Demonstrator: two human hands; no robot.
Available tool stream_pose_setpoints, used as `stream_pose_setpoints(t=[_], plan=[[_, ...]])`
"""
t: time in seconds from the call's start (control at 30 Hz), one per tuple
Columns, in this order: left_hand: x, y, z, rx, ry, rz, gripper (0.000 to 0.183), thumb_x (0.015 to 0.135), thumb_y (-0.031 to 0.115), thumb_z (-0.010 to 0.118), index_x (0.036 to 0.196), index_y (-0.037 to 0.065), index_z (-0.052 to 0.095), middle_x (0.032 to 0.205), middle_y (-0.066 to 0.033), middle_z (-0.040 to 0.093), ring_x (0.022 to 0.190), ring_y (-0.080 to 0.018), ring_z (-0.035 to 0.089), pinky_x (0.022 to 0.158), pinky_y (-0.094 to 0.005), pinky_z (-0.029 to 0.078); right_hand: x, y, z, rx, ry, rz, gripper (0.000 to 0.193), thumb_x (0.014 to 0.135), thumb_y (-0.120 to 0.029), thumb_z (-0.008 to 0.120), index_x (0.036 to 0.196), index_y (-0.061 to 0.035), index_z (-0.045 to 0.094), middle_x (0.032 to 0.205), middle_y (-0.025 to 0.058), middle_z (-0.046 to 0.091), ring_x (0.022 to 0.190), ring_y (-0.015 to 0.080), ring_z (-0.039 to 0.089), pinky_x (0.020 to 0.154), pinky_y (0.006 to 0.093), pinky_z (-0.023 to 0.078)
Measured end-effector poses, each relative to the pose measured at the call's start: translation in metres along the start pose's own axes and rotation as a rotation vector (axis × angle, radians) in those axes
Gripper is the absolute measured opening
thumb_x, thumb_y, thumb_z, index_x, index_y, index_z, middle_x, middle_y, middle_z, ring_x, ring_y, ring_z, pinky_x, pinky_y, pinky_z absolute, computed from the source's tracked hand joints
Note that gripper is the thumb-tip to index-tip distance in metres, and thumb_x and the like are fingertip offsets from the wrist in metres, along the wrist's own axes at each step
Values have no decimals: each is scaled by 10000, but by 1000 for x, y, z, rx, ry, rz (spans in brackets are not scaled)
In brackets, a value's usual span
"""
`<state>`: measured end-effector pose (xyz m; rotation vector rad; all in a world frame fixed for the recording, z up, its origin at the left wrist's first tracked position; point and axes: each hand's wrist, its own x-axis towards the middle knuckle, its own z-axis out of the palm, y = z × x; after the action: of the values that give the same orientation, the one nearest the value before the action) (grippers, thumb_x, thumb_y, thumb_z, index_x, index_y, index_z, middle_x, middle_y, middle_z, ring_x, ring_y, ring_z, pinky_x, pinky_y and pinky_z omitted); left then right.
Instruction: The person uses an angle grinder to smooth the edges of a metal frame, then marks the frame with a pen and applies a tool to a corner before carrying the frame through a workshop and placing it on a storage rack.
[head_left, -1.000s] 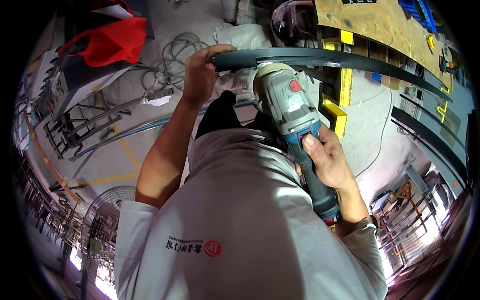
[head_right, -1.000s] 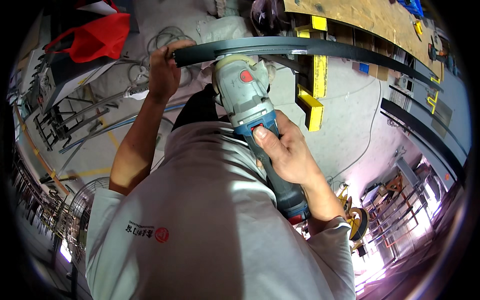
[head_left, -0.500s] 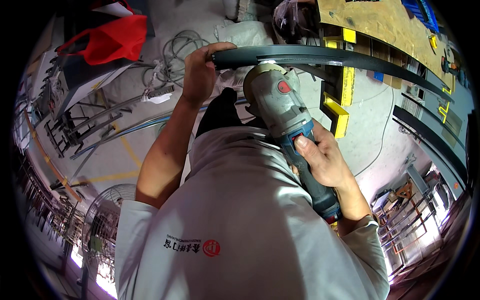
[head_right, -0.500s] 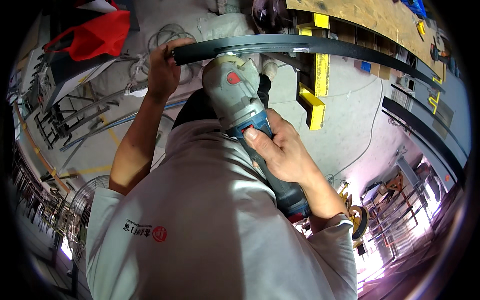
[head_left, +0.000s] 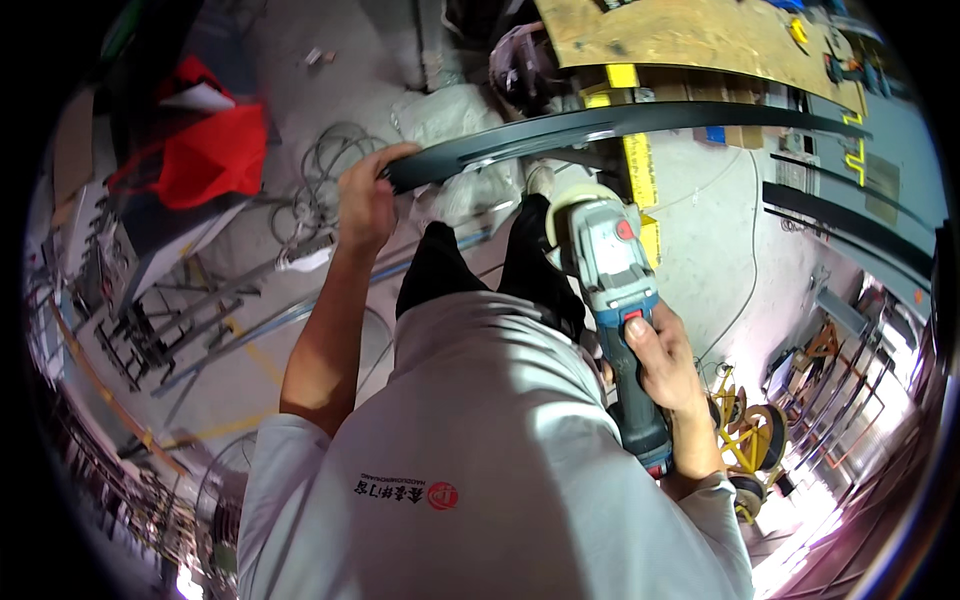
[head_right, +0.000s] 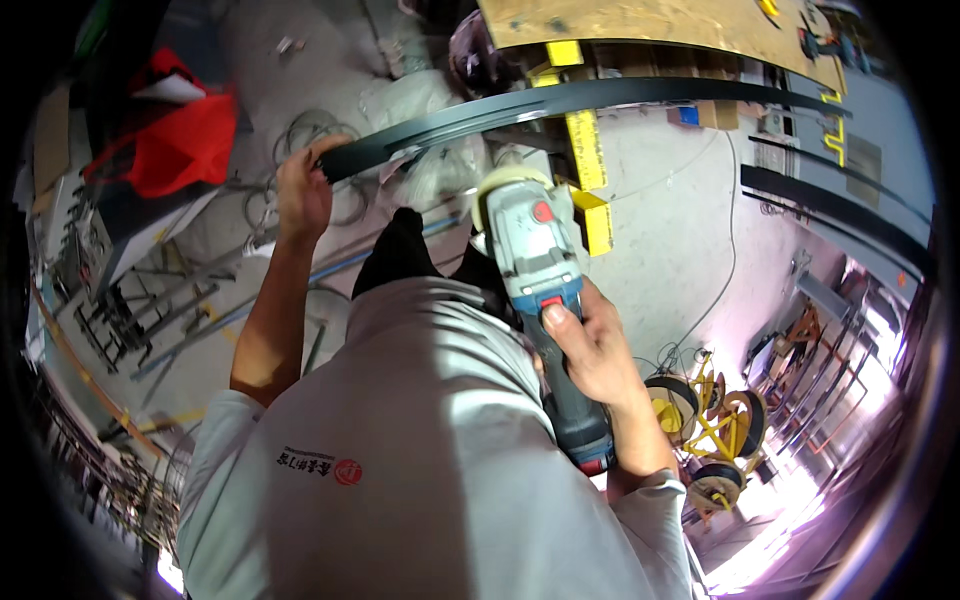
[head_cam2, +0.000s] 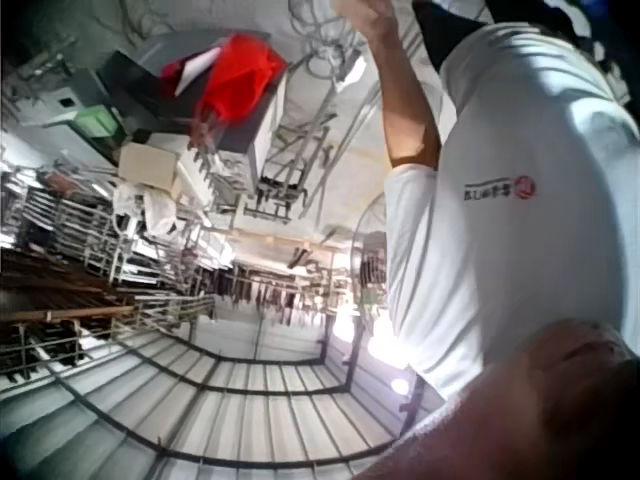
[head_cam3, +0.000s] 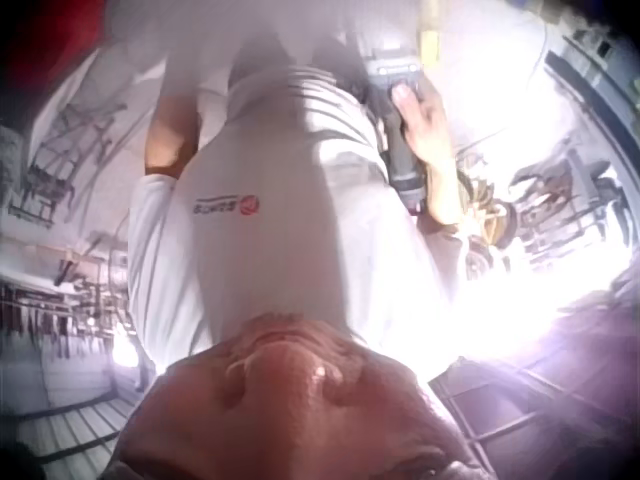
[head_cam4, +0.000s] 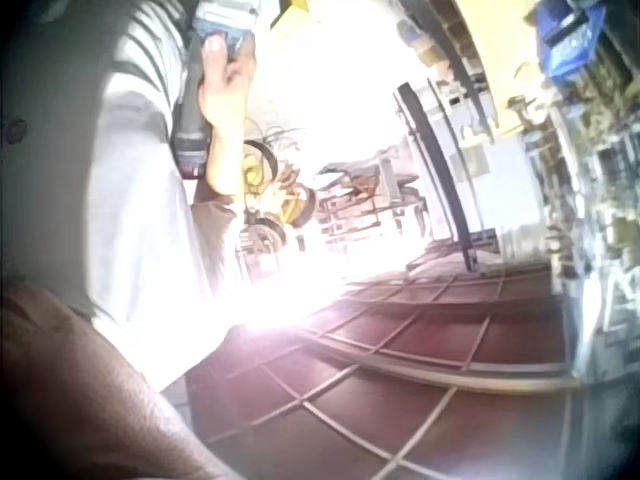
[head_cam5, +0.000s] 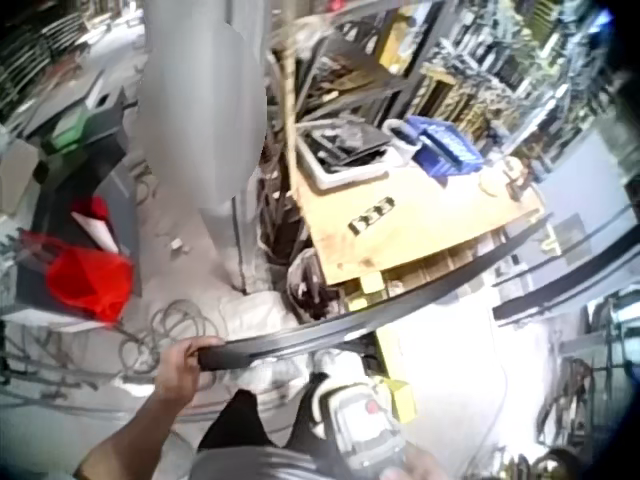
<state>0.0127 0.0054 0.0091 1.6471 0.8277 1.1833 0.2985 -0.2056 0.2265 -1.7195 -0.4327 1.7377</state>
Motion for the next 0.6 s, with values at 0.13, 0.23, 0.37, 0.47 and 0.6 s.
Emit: stream_pose_setpoints(t=[0.13, 0.23, 0.37, 0.47, 0.6], plan=[[10, 12, -3, -405, 81, -636, 484, 1058, 207, 360, 1047, -119, 718, 999, -206, 762, 944, -262, 709, 919, -337, 510, -35, 19, -29, 58, 107, -152, 459, 1047, -348, 622, 1311, 18, 541, 924, 80, 674, 662, 128, 631, 601, 276, 527], [22, 19, 3, -376, 202, -757, 468, 1055, 206, 391, 991, -118, 721, 980, -177, 760, 906, -218, 676, 909, -326, 494, -52, 37, -64, 102, 167, -169, 506, 1030, -403, 643, 1277, 27, 546, 902, 97, 682, 648, 150, 651, 597, 287, 542], [29, 10, 11, -502, 320, -777, 440, 1055, 234, 409, 946, -66, 712, 943, -173, 748, 896, -257, 683, 901, -355, 525, -60, 65, -130, 227, 129, -281, 580, 977, -450, 686, 1251, 42, 547, 888, 118, 687, 623, 179, 660, 568, 303, 548], [23, -13, 5, -558, 584, -847, 344, 1040, 213, 459, 950, -25, 689, 909, -148, 725, 885, -279, 684, 882, -381, 552, -72, 87, -194, 288, 118, -351, 653, 914, -465, 719, 1286, 42, 544, 942, 126, 693, 688, 189, 687, 584, 326, 570], [12, -51, -11, -704, 906, -750, 189, 1035, 204, 556, 911, 73, 613, 846, -102, 652, 844, -282, 667, 838, -410, 576, -119, 99, -294, 343, 119, -309, 579, 917, -405, 697, 1271, 32, 560, 958, 108, 662, 701, 182, 656, 615, 326, 545]])
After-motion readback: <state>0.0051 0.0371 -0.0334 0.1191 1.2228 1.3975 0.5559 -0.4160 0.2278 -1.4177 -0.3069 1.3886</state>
